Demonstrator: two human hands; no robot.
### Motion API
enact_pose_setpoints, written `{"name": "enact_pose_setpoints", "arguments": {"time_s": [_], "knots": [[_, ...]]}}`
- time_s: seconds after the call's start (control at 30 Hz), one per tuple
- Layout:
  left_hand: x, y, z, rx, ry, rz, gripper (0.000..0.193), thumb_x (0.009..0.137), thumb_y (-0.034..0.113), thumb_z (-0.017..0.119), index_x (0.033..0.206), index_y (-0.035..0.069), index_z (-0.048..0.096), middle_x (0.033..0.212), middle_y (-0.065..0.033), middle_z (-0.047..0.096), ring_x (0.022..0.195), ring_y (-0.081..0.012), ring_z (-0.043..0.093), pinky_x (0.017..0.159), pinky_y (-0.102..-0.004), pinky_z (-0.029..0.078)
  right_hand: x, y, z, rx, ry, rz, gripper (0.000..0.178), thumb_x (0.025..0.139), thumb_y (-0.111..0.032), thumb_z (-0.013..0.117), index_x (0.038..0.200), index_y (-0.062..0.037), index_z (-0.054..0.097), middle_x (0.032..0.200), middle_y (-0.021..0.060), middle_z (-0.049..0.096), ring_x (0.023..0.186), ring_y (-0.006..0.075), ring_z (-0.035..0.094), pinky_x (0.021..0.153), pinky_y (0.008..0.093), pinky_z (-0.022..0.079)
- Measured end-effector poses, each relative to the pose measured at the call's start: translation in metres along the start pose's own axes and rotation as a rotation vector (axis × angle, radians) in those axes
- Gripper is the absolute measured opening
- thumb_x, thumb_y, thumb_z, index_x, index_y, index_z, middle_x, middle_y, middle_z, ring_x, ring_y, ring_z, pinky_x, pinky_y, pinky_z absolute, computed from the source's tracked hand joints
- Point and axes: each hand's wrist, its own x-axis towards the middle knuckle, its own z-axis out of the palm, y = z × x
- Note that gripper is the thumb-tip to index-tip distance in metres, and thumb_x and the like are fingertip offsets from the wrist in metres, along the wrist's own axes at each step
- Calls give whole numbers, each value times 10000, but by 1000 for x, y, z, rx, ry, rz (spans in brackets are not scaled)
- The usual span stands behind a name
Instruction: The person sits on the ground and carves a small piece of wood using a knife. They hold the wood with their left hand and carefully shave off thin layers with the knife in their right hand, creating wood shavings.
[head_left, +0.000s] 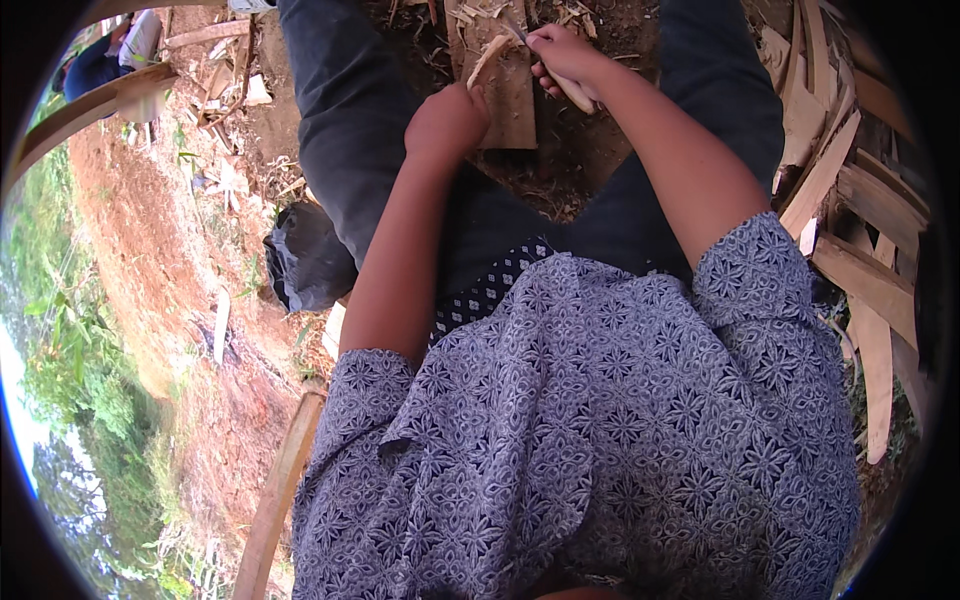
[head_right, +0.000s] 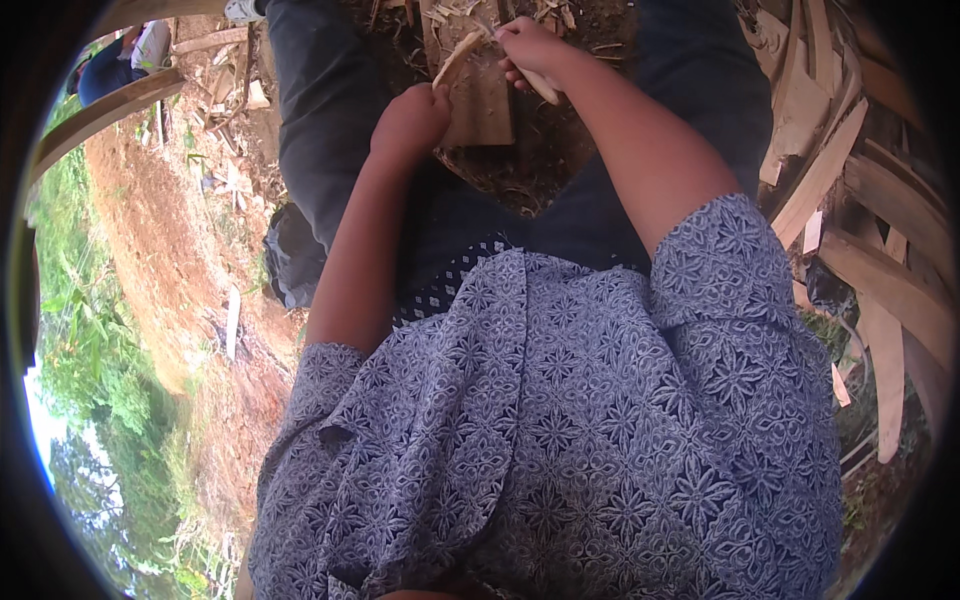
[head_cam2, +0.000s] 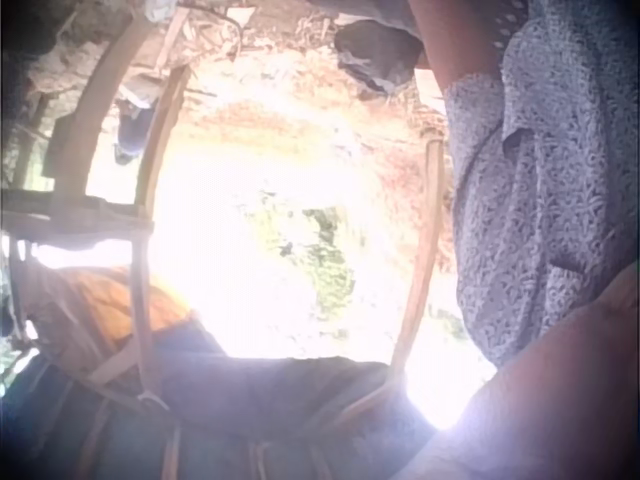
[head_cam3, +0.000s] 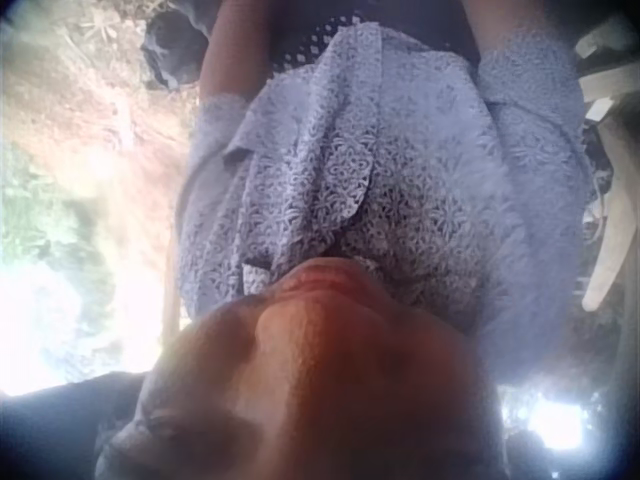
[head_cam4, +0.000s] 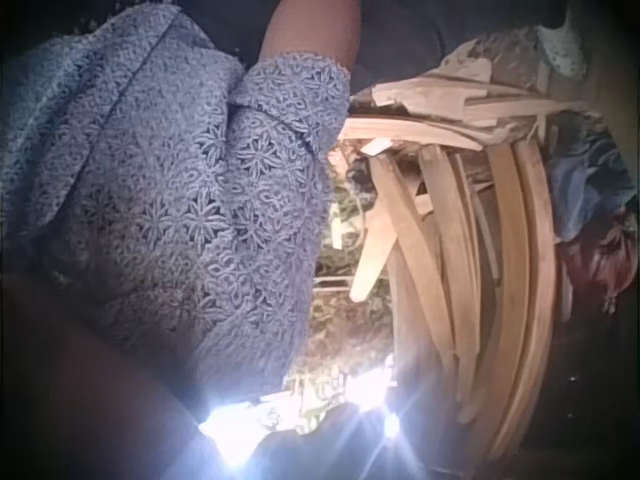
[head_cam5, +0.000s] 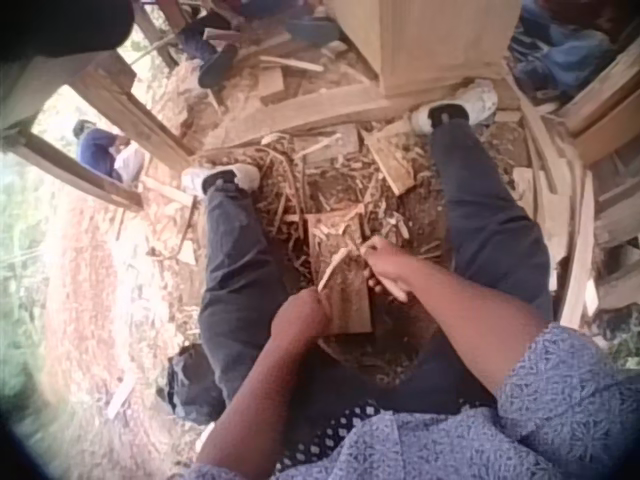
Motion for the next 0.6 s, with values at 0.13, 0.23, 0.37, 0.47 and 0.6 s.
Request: {"name": "enact_pose_setpoints", "arguments": {"time_s": [0.13, 0.23, 0.37, 0.47, 0.6], "knots": [[1, -1, -16, -552, -222, -124, 427, 1035, 416, 485, 1036, 25, 657, 872, -168, 727, 864, -254, 739, 761, -390, 580, -35, 0, -9, 282, -85, -17, 401, 1079, -372, 432, 1388, -118, 398, 943, 95, 627, 703, 164, 648, 611, 322, 597], [-10, -5, -18, -1021, -219, -118, 506, 1039, 449, 500, 1226, -13, 586, 1027, -158, 714, 919, -254, 718, 815, -381, 580, -68, 1, -5, 311, -167, -53, 377, 1072, -353, 454, 1357, -107, 431, 969, 142, 654, 714, 199, 668, 614, 358, 598], [-32, 27, -12, -1517, -17, 68, 360, 1033, 311, 561, 1196, -5, 505, 1083, -127, 673, 981, -261, 703, 850, -376, 599, -117, -8, -4, 397, -372, -124, 357, 1054, -376, 512, 1326, -150, 459, 793, 50, 617, 590, 100, 572, 502, 269, 494], [-49, 44, -19, -1686, 5, 166, 201, 980, 143, 665, 1029, 66, 486, 1028, -86, 656, 954, -217, 697, 826, -369, 617, -152, -11, -4, 444, -452, -124, 337, 1040, -376, 547, 1283, -155, 472, 781, 34, 604, 539, 75, 546, 461, 233, 468], [-71, 50, -19, -1714, 18, 228, 274, 921, -4, 699, 981, 109, 456, 964, -54, 635, 926, -190, 686, 810, -395, 618, -184, 0, -12, 467, -499, -155, 267, 1045, -321, 560, 1226, -147, 469, 727, -5, 570, 472, 35, 507, 396, 187, 418]]}}
